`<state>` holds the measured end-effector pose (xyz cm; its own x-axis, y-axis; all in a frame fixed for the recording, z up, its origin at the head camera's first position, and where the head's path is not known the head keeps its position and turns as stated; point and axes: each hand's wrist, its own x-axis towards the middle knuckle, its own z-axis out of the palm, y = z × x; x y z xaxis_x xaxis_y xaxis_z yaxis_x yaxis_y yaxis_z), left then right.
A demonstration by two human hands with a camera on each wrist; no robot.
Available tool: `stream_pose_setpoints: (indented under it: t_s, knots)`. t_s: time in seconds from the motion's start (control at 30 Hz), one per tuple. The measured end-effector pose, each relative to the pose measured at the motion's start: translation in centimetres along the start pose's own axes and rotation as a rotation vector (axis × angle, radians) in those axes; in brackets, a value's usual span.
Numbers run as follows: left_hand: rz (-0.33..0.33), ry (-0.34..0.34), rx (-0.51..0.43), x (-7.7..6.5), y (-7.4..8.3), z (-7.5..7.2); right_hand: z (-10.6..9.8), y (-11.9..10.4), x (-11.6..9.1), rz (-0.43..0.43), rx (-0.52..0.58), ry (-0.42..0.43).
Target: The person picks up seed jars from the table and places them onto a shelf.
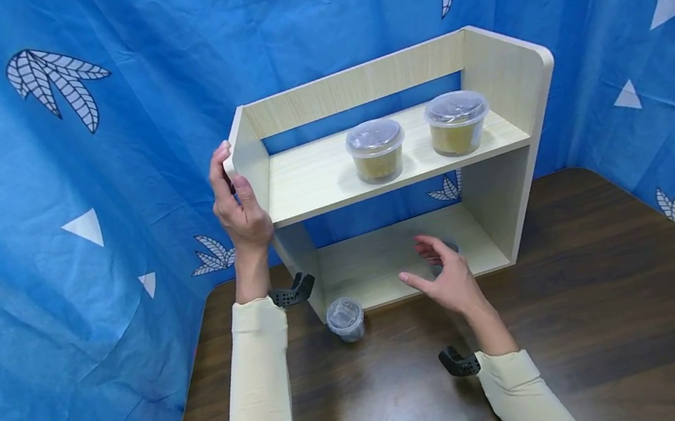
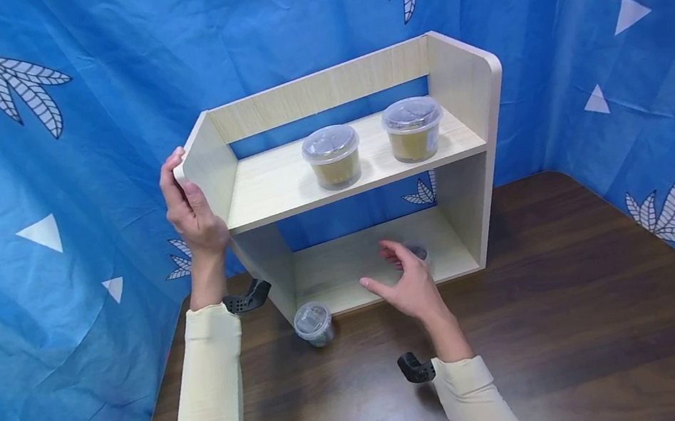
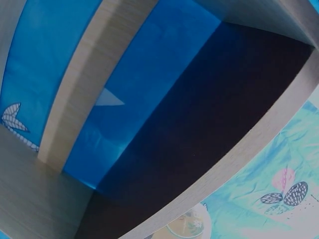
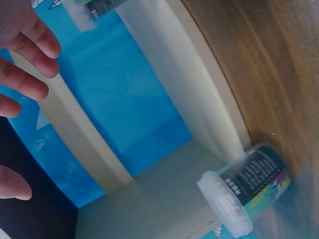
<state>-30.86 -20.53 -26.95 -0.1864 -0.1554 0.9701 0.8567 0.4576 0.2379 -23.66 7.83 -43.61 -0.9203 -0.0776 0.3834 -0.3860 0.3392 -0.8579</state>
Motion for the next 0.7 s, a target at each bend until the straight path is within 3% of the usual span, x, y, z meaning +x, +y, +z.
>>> stream_pose_setpoints:
  t_s: [0.4,0.7]
  knots:
    - [0.005,-0.009,-0.007,0.1,0.0,0.0,2.4,1.3,-0.5,-0.075,0.017,-0.05]
    - [0.002,-0.017,0.008,0.1,-0.1,-0.1,4.8,2.5,-1.1,0.013,0.012,-0.116]
